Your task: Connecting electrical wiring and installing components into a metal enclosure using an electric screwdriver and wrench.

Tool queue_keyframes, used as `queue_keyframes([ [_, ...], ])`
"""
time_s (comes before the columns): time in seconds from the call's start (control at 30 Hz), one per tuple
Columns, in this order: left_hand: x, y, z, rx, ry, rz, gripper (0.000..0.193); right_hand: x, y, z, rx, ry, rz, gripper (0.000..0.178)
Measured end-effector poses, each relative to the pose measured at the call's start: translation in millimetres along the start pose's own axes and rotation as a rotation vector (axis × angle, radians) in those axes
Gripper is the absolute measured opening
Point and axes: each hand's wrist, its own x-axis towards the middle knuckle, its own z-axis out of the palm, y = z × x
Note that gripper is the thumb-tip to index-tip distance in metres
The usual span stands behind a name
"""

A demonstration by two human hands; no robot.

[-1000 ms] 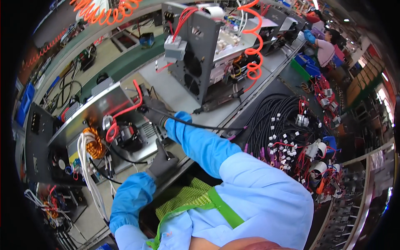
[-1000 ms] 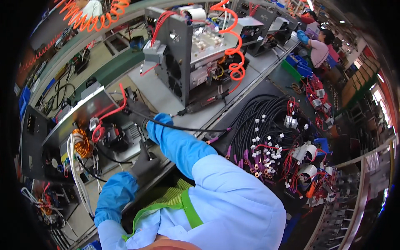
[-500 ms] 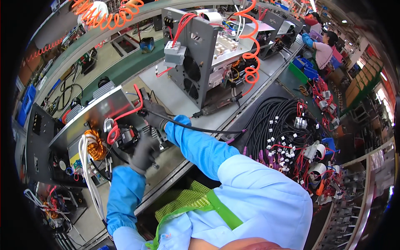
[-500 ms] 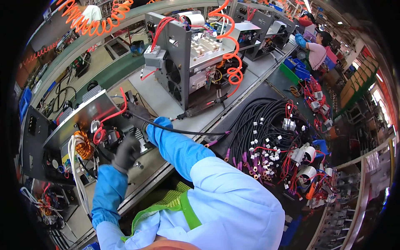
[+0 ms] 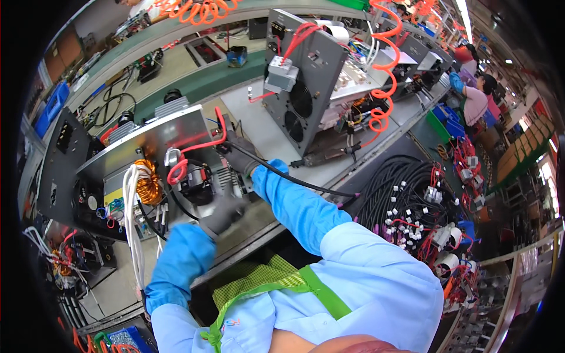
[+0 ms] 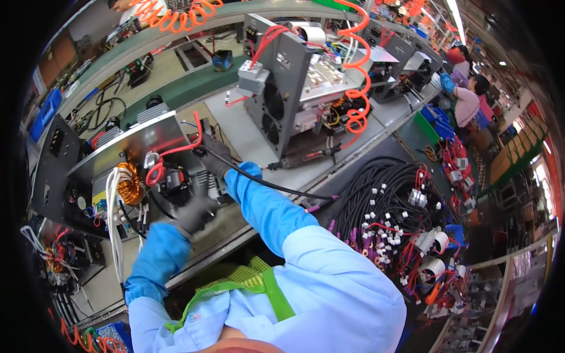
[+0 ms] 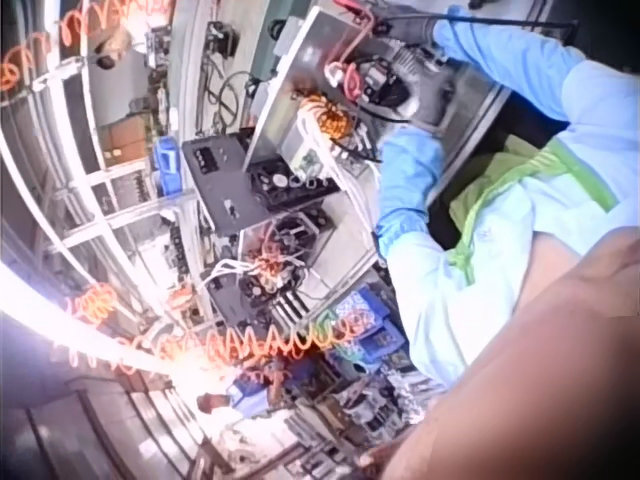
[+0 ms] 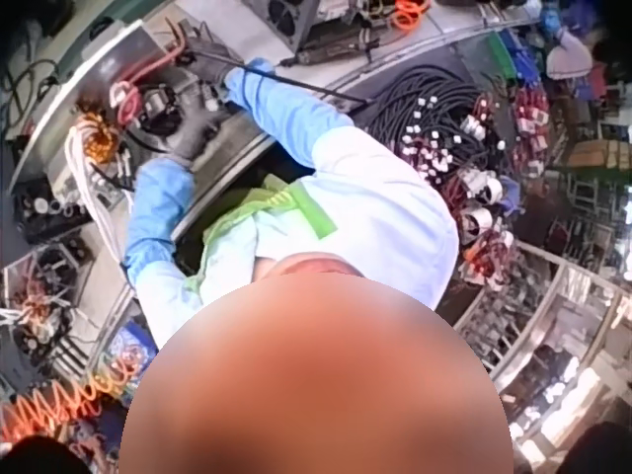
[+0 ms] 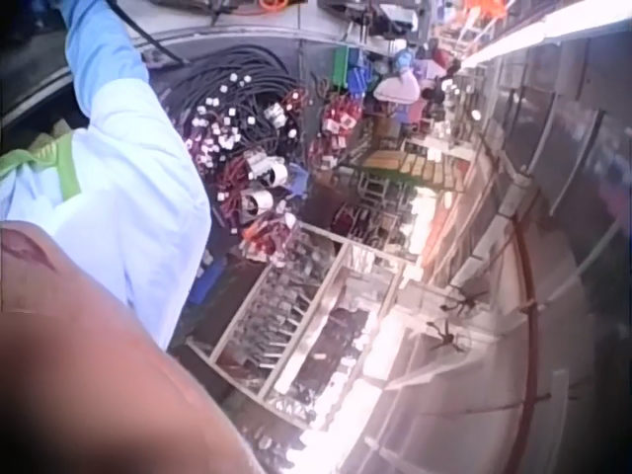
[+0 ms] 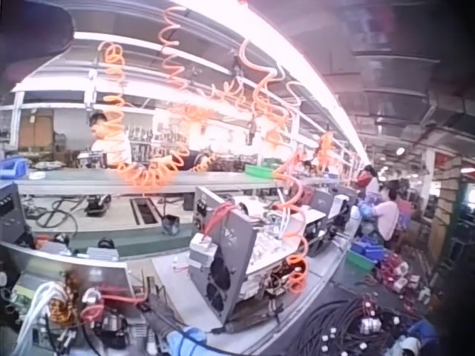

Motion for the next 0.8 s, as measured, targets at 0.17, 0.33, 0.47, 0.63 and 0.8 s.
queue_keyframes([
  [0.17, 10, -66, 49, -0.072, 0.129, 0.295, 0.088, -1, 4, 2, 0.063, -0.031, 0.061, 0.055],
  [0.33, 17, 3, -31, -0.686, -0.191, 0.062, 0.033, 3, 11, 10, 0.007, 0.023, 0.067, 0.040],
  [0.47, 22, -83, 47, -0.008, 0.109, 0.297, 0.118, 4, -3, 1, 0.071, -0.019, 0.082, 0.041],
  [0.63, 5, -9, 18, -0.491, 0.157, 0.059, 0.086, 1, 0, 5, -0.002, 0.002, 0.032, 0.040],
  [0.8, 3, 17, 1, -0.215, 0.097, -0.038, 0.081, 3, -6, 4, 0.057, 0.001, 0.048, 0.033],
])
